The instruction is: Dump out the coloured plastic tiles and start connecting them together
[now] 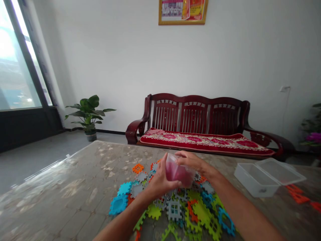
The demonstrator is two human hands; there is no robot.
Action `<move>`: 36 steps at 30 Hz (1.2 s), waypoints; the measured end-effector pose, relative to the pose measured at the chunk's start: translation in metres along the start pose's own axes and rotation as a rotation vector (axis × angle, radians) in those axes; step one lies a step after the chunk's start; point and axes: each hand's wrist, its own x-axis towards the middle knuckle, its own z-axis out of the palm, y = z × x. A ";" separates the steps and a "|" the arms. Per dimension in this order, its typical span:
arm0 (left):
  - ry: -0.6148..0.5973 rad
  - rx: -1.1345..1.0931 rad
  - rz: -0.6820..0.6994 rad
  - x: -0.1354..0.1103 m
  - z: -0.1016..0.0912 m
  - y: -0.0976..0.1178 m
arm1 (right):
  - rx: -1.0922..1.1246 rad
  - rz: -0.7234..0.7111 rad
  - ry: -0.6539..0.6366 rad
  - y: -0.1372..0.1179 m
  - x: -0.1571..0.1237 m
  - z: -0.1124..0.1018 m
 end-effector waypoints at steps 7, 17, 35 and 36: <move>0.030 -0.347 -0.243 0.004 0.000 0.025 | -0.041 -0.185 0.257 0.021 -0.034 -0.002; 0.029 -0.371 -0.354 -0.008 0.006 0.027 | -1.110 -0.513 0.258 0.025 -0.066 0.004; 0.011 -0.459 -0.429 -0.006 0.009 0.020 | -0.933 -0.515 0.353 0.048 -0.058 0.005; 0.029 -0.439 -0.416 -0.006 0.010 0.017 | -0.894 -0.489 0.372 0.047 -0.059 0.007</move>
